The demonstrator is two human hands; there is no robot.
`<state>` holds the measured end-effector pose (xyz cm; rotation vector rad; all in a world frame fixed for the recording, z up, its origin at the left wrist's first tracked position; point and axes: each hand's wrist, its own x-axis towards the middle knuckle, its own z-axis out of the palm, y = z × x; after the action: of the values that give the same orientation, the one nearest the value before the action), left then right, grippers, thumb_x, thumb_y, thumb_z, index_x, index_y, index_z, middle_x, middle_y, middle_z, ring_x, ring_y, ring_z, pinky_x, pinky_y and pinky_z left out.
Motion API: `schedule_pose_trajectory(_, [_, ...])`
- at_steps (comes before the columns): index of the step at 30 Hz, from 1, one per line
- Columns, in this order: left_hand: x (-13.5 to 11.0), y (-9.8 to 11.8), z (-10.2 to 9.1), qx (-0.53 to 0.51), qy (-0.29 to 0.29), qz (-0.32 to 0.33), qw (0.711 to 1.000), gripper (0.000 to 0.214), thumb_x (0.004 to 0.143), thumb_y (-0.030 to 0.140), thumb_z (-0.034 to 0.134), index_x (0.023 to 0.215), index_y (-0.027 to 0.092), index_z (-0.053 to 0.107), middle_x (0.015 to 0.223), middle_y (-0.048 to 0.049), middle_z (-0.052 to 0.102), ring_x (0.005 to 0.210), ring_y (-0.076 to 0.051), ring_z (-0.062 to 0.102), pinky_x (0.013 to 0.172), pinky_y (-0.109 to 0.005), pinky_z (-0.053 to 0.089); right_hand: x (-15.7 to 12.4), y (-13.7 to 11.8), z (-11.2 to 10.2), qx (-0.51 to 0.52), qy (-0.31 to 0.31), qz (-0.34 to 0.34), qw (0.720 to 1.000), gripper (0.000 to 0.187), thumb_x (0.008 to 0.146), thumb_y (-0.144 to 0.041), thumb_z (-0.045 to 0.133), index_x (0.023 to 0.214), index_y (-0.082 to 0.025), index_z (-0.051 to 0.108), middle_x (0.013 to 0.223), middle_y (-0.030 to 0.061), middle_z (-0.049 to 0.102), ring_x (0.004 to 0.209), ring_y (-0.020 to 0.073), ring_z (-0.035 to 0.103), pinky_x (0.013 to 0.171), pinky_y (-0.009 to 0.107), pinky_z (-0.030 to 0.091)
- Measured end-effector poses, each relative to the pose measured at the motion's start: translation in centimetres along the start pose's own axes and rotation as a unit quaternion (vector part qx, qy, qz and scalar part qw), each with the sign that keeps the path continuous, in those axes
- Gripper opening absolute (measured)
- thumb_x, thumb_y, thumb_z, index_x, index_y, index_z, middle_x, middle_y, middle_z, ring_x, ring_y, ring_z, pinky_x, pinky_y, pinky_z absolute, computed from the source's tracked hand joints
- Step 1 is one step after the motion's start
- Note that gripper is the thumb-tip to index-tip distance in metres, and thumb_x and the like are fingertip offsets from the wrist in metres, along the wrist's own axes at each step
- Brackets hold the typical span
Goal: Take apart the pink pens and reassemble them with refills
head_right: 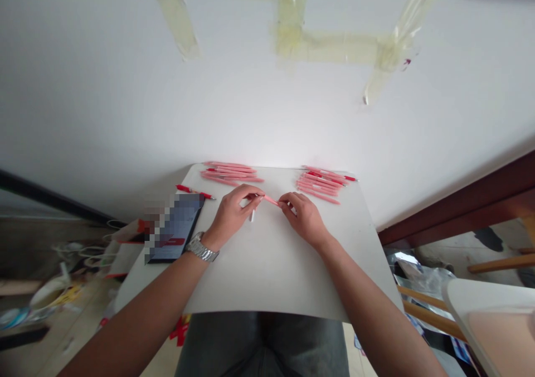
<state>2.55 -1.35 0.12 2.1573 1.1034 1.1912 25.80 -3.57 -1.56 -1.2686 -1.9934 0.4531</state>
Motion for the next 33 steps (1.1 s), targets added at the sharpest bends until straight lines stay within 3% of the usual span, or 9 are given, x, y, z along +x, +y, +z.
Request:
schedule_pose_trajectory(24, [-0.08,-0.14,0.23,-0.008,0.02,-0.005,1.0,0.014,0.102,0.028,0.061,0.111,0.023,0.07,0.105,-0.0048,0.075,0.091,-0.016,0.07,0.089,-0.032,0.059,-0.13,-0.27,0.08,0.038,-0.003,0.031,0.999,0.018,0.104,-0.038,0.054,0.103,-0.024,0.065,0.091,0.0031,0.071,0.078,0.0172,0.064,0.071,0.03,0.048])
schedule_pose_trajectory(33, [-0.2,-0.92,-0.29,0.163,0.028,-0.021,0.986,0.017,0.096,0.019,0.063,0.112,0.025,0.066,0.111,-0.0052,0.07,0.104,-0.022,0.067,0.095,-0.038,0.053,-0.11,-0.06,0.1,0.038,0.024,0.038,0.998,0.023,0.103,-0.043,0.054,0.101,-0.023,0.065,0.091,0.0043,0.073,0.076,0.0173,0.065,0.07,0.03,0.051])
